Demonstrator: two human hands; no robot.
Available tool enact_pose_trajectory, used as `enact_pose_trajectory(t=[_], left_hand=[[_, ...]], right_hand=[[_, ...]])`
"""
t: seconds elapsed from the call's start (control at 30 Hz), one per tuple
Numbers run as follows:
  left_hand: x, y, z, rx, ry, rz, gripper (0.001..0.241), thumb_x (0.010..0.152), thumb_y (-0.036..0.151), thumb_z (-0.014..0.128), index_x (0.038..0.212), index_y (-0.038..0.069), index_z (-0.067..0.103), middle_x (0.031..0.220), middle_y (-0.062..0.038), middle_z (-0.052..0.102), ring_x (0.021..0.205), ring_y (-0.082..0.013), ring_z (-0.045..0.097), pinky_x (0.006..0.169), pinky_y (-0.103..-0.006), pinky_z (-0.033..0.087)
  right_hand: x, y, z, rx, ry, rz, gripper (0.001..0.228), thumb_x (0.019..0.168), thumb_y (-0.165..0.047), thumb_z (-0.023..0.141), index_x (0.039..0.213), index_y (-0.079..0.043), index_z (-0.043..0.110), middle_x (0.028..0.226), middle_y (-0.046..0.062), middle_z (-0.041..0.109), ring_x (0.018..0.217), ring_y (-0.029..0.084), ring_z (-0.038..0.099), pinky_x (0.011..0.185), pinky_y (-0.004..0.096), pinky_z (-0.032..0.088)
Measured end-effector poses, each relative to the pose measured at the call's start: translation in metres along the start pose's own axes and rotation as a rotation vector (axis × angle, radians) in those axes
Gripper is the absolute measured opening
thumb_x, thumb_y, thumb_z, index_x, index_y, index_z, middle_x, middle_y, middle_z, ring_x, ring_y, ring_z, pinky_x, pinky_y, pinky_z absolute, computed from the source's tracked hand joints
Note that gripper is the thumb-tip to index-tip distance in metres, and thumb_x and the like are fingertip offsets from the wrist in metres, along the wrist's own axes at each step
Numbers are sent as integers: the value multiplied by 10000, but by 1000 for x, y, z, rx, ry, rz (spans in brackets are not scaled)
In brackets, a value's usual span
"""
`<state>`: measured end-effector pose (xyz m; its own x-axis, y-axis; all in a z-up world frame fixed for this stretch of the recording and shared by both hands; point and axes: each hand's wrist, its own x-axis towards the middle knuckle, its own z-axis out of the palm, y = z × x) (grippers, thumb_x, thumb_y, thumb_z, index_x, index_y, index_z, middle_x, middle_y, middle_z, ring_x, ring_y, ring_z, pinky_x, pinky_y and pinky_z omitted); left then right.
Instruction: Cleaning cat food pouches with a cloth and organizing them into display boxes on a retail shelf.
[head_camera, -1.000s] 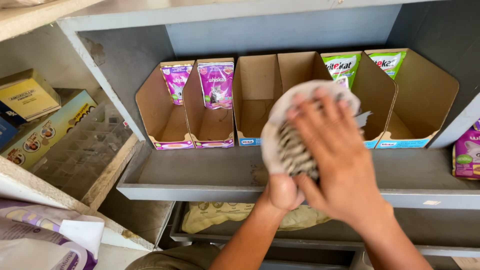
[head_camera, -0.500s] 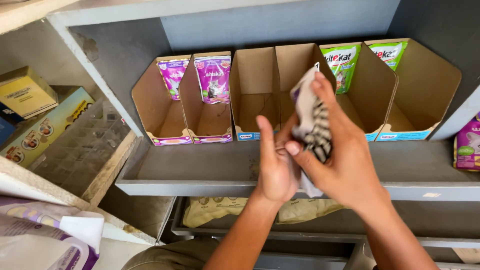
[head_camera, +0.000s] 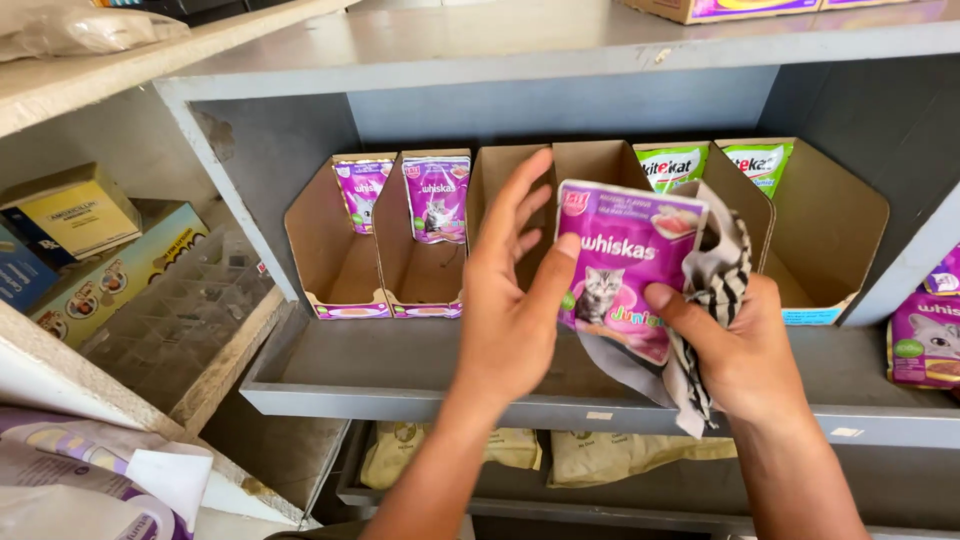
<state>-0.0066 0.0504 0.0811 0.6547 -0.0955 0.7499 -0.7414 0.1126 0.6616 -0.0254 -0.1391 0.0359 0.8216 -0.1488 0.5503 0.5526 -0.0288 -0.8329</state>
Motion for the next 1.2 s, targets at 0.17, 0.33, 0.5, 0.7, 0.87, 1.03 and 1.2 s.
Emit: enact_pose_trajectory(t=[0.17,0.33,0.5,0.7,0.87,1.03,1.2], left_hand=[[41,33,-37,454,-404,162,722,912,194,732,1542,153,383,1525,-144,587,1315,-337,673,1062,-524,573],[61,54,-56,716,-662,100,240,773,91,740,1010,81,702,862,-41,799,629,-248,715,576,-426,496],[80,51,-109,640,-573,268,196,797,-15,735,946,51,627,771,-48,793,460,-127,689,406,-284,533],[105,4,-170,1024,-253,420,279,867,87,761,1067,-10,591,900,-149,775,690,-386,688,623,-489,498],[112,-26,-180,1144,-244,584,157,875,125,702,953,-10,683,748,-166,734,498,-407,596,476,-490,483],[115,-32,-173,1174,-379,655,101,815,59,683,792,7,600,663,-117,661,460,-321,571,475,-489,462],[135,-59,-185,985,-531,576,232,829,-20,627,1055,-13,576,1010,-172,749,768,-405,697,650,-511,524]], right_hand=[[-5,2,15,63,-55,59,329,868,70,652,1196,63,668,999,126,742,826,181,661,759,289,525],[-13,12,34,154,-65,90,468,873,74,620,1339,53,576,1168,149,702,964,218,673,861,318,548],[-22,23,42,-287,9,-69,352,1028,14,583,1368,104,557,1216,154,655,1003,213,604,904,306,482],[-11,19,68,-853,-224,74,285,783,-122,781,1037,-17,709,731,111,776,545,262,653,562,381,509],[-4,27,85,-938,-306,-75,365,772,-147,786,1084,15,688,975,144,660,723,316,613,672,411,494],[6,20,118,-987,-316,-158,730,721,-137,761,1425,-46,587,1306,223,538,1066,389,600,884,474,495],[26,9,154,-1149,-635,110,1057,720,-163,748,1634,-276,230,1541,227,335,975,464,708,851,551,592]])
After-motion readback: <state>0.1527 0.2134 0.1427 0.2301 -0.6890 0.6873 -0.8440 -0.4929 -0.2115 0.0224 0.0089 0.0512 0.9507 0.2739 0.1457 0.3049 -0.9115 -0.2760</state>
